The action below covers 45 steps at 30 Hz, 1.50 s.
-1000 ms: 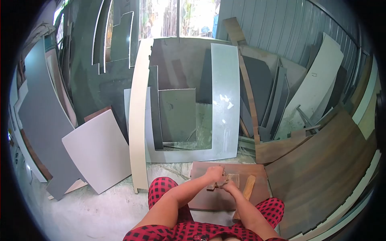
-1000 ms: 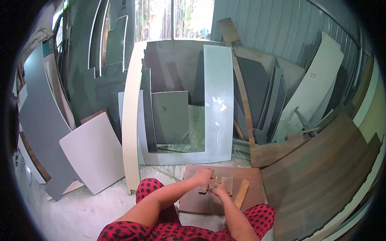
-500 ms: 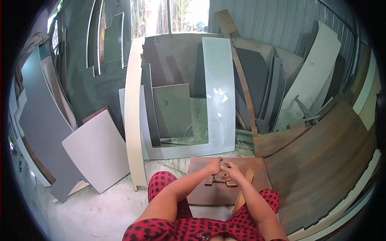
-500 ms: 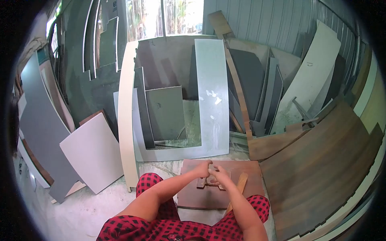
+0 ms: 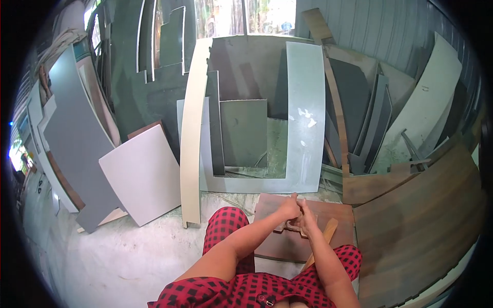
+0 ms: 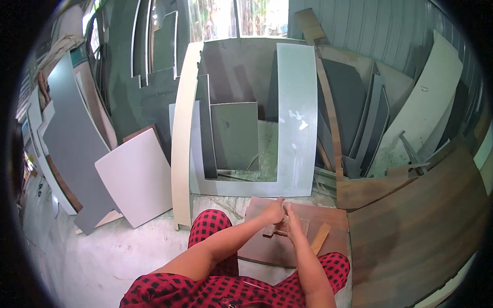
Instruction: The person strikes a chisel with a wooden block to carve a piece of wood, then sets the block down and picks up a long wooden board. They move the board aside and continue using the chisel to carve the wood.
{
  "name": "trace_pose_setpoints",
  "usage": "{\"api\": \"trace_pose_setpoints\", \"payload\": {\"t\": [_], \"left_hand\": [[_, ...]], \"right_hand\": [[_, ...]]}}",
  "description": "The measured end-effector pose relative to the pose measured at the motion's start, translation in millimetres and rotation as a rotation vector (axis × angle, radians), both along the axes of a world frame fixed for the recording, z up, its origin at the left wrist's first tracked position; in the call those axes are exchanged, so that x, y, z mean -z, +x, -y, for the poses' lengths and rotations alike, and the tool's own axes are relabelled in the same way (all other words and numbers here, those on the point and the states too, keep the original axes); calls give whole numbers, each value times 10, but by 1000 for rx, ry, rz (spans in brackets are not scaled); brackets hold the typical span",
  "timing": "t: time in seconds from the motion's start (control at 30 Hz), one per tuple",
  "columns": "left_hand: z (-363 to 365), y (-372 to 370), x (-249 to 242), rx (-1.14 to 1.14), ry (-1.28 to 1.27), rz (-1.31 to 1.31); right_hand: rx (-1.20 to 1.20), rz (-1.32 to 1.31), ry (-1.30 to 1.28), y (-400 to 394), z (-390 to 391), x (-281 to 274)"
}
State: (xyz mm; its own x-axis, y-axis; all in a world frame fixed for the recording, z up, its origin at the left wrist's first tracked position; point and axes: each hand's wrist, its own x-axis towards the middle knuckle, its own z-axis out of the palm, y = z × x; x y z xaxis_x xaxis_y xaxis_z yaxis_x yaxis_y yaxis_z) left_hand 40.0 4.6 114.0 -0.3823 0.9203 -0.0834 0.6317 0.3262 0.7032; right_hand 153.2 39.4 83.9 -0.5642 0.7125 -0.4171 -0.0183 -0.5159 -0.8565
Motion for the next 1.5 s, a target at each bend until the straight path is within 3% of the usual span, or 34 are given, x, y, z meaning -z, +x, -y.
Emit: {"api": "trace_pose_setpoints", "payload": {"t": [0.13,0.2,0.23,0.27,0.33,0.47,0.57,0.73,0.8,0.87,1.0,1.07,1.1,1.27,1.33,1.4,1.47,1.5], "left_hand": [[100,-49,-3,-100,-8,175],[181,-47,125,-217,-11,472],[76,-113,540,-184,-14,458],[74,-116,572,-214,-12,461],[92,-118,562,21,-199,321],[108,-67,522,-8,-212,207],[84,-49,670,-15,-48,82],[330,-68,398,8,20,65],[340,-81,470,-51,58,71],[340,-87,547,-30,107,128],[525,-164,390,-34,72,325],[482,-163,513,-22,111,231],[440,-167,573,-44,108,241],[418,-212,654,-75,29,88],[475,-251,594,-76,24,96],[510,-294,588,-71,18,105],[516,-339,626,-71,10,156],[514,-354,632,-77,8,158]], "right_hand": [[-111,-63,5,-26,-108,109],[-154,-48,-17,-60,-162,186],[-109,-66,13,-63,-143,137],[-66,-85,42,-69,-124,91],[-92,-82,66,-58,-97,6],[-105,-142,175,-102,-238,236],[-215,-51,171,-18,-215,63],[-328,192,429,-10,-104,-127],[-354,143,450,-51,-205,111],[-325,155,721,-45,-276,282],[-387,285,414,-147,-426,353],[-294,131,339,-101,-381,385],[-222,72,452,-68,-237,335],[-121,120,267,43,-388,274],[-35,462,263,227,-624,514],[-60,664,499,645,-1020,1261],[-146,1258,717,920,-1128,1620],[-153,1257,718,894,-1131,1623]]}}
